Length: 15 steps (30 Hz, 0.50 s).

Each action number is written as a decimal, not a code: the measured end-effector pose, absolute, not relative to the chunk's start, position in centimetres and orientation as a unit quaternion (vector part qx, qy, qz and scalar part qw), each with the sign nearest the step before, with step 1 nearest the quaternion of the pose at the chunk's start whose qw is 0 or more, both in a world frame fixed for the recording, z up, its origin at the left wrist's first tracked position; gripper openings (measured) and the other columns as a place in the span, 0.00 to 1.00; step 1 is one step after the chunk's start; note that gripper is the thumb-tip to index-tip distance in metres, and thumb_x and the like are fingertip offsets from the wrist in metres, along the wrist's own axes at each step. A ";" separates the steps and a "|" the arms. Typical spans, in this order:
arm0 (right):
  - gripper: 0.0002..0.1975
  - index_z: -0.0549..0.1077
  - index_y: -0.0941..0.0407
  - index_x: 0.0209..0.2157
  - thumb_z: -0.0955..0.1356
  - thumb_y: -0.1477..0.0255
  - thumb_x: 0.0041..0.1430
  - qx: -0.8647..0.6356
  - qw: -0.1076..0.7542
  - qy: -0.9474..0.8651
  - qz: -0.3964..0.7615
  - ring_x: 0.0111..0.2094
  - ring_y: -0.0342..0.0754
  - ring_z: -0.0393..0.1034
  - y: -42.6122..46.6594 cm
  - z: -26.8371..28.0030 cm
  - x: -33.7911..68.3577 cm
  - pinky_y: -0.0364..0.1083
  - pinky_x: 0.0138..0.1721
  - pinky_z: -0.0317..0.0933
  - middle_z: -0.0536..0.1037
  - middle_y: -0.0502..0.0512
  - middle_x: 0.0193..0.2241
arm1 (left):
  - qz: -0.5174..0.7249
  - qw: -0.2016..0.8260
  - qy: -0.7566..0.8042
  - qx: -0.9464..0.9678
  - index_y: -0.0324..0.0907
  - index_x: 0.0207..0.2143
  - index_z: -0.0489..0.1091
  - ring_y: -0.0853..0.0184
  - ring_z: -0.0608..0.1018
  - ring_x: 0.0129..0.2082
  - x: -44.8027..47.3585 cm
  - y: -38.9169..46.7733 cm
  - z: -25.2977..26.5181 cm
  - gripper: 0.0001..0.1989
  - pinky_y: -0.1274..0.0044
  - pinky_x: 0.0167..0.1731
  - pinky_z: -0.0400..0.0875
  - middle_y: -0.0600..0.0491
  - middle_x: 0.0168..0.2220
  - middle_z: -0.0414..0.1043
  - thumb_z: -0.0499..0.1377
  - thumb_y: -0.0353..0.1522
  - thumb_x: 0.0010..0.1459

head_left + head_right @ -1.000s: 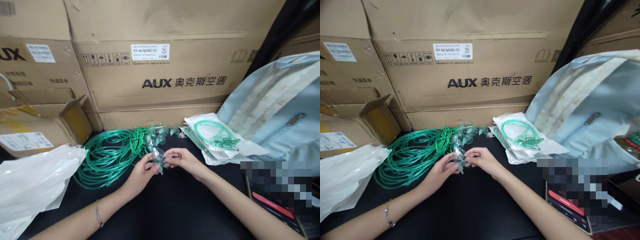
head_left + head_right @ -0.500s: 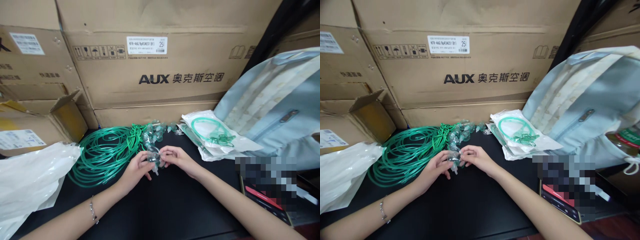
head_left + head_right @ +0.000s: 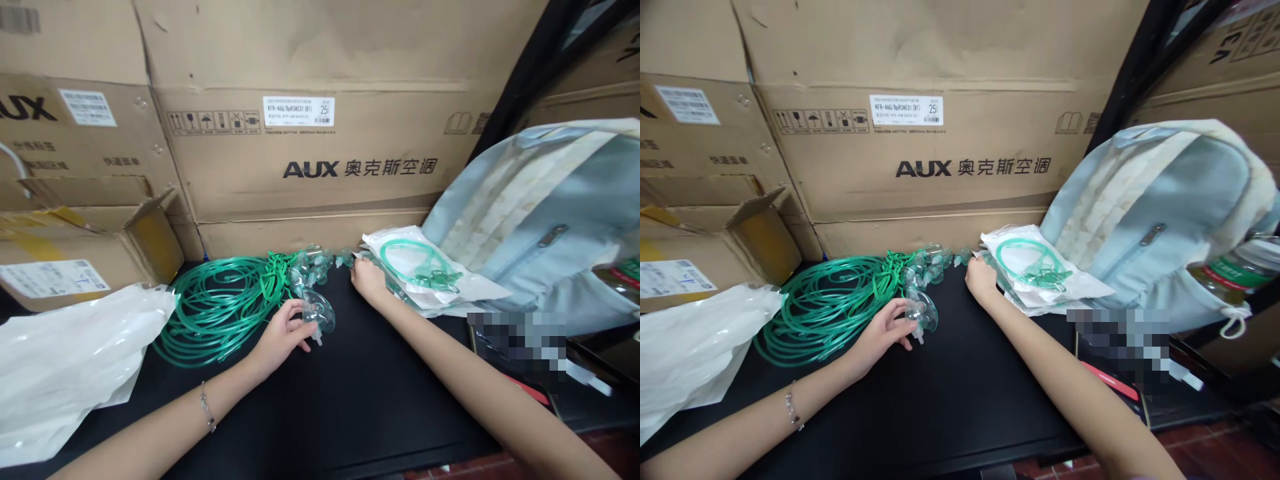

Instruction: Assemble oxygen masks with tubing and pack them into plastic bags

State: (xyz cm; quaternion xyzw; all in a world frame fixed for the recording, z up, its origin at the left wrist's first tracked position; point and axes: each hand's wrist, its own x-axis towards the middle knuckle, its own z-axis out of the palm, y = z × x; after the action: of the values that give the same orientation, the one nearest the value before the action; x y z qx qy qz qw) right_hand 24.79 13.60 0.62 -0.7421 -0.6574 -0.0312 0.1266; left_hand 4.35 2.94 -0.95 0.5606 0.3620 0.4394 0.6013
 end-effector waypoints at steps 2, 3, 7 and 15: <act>0.16 0.65 0.59 0.47 0.63 0.68 0.59 -0.746 0.102 -0.657 -0.042 0.42 0.48 0.67 13.9 0.2 24.7 0.52 0.41 0.64 0.68 0.57 0.45 | 0.439 0.601 0.360 0.563 0.40 0.38 0.59 0.71 0.72 0.30 4.4 2.9 -0.8 0.18 0.81 0.20 0.68 0.48 0.43 0.62 0.61 0.36 0.46; 0.16 0.65 0.59 0.47 0.63 0.68 0.59 -0.745 0.092 -0.659 -0.047 0.42 0.48 0.67 13.9 0.1 24.7 0.52 0.41 0.64 0.68 0.57 0.45 | 0.438 0.602 0.360 0.563 0.40 0.37 0.59 0.71 0.72 0.30 4.4 2.9 -0.8 0.18 0.81 0.20 0.68 0.48 0.43 0.62 0.61 0.36 0.46; 0.13 0.66 0.61 0.45 0.61 0.71 0.61 -0.729 0.074 -0.677 -0.068 0.41 0.50 0.68 13.2 0.1 24.6 0.50 0.39 0.64 0.69 0.61 0.44 | 0.435 0.606 0.360 0.560 0.40 0.38 0.59 0.72 0.72 0.30 4.3 2.9 -0.7 0.18 0.81 0.20 0.68 0.48 0.43 0.62 0.61 0.36 0.47; 0.13 0.67 0.64 0.44 0.58 0.78 0.59 -0.721 0.058 -0.685 -0.083 0.42 0.56 0.69 13.1 0.4 24.8 0.47 0.37 0.62 0.67 0.70 0.44 | 0.423 0.611 0.355 0.566 0.40 0.39 0.58 0.71 0.71 0.31 4.3 3.0 -1.0 0.18 0.81 0.20 0.68 0.48 0.44 0.60 0.60 0.35 0.48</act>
State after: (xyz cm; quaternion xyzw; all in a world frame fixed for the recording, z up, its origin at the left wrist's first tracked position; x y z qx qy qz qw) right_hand 24.84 13.13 0.44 -0.7212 -0.6853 -0.0828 0.0577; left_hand 4.30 2.97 -1.00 0.5662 0.3555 0.4233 0.6115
